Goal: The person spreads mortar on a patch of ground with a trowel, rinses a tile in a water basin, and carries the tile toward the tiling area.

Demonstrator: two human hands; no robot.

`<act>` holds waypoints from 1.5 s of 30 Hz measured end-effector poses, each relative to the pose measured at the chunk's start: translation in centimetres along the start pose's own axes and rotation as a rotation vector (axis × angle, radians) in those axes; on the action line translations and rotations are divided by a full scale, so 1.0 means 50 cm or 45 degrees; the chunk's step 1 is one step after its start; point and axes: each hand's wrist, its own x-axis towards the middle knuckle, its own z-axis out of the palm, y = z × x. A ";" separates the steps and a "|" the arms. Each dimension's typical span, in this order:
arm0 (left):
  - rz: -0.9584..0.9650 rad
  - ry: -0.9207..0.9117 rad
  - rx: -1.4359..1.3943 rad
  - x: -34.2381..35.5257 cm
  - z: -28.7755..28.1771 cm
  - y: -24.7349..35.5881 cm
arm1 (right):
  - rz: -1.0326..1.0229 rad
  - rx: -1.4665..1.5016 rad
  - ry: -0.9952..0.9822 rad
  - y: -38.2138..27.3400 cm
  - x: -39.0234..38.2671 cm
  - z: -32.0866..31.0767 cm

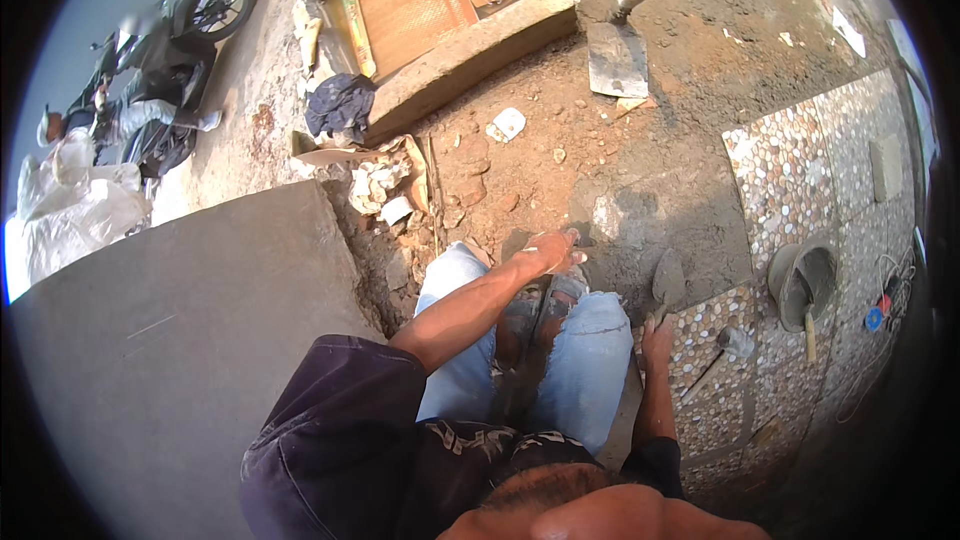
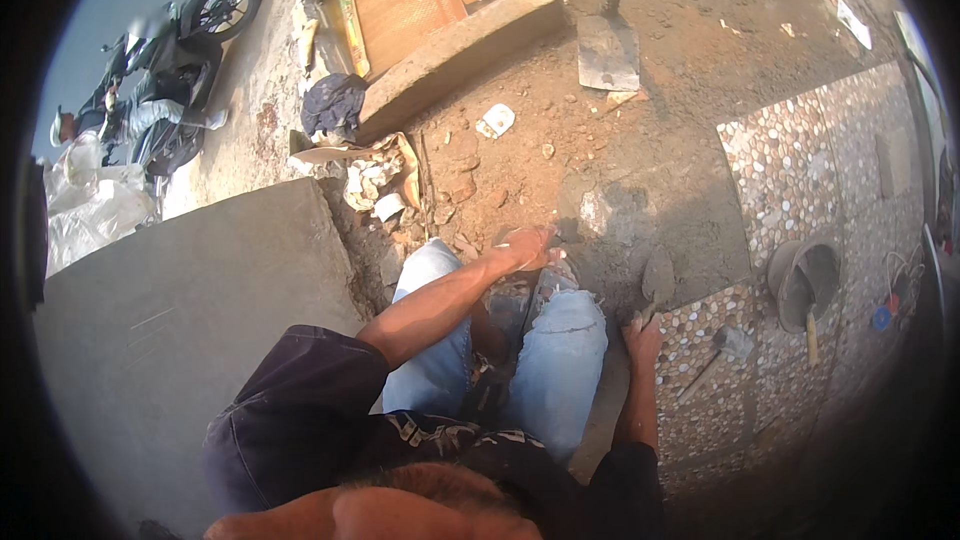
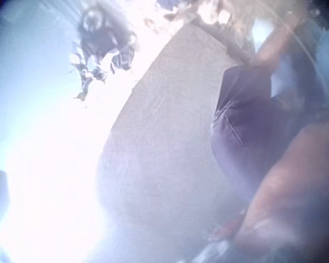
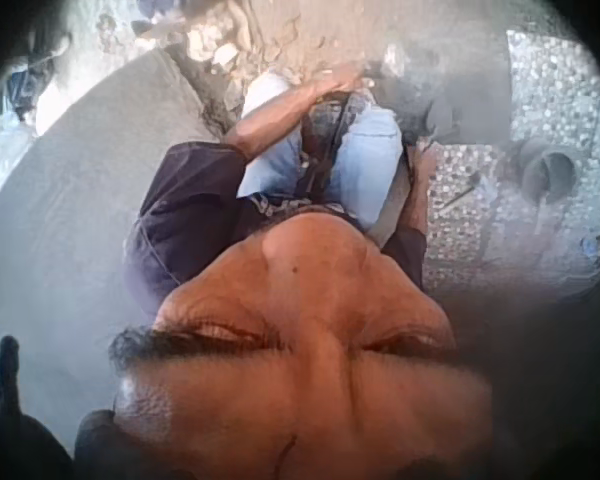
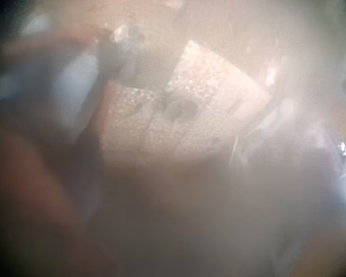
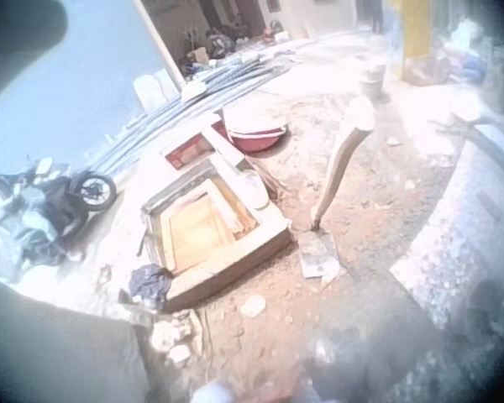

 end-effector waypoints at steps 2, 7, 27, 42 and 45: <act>-0.043 -0.124 -0.010 -0.080 0.012 0.022 | 0.082 0.097 -0.018 -0.008 -0.051 -0.048; -0.026 -0.070 -0.130 -0.246 -0.008 0.086 | 0.185 0.265 -0.020 0.056 -0.165 -0.091; -0.137 -0.126 0.421 -0.298 -0.421 -0.125 | 1.304 1.052 0.151 -0.171 -0.344 -0.101; 0.085 -0.409 1.236 -0.184 -0.604 -0.296 | 1.495 1.287 0.155 -0.287 -0.161 0.175; -0.086 -0.187 1.210 -0.193 -0.557 -0.307 | 1.478 1.366 0.243 -0.262 -0.097 0.213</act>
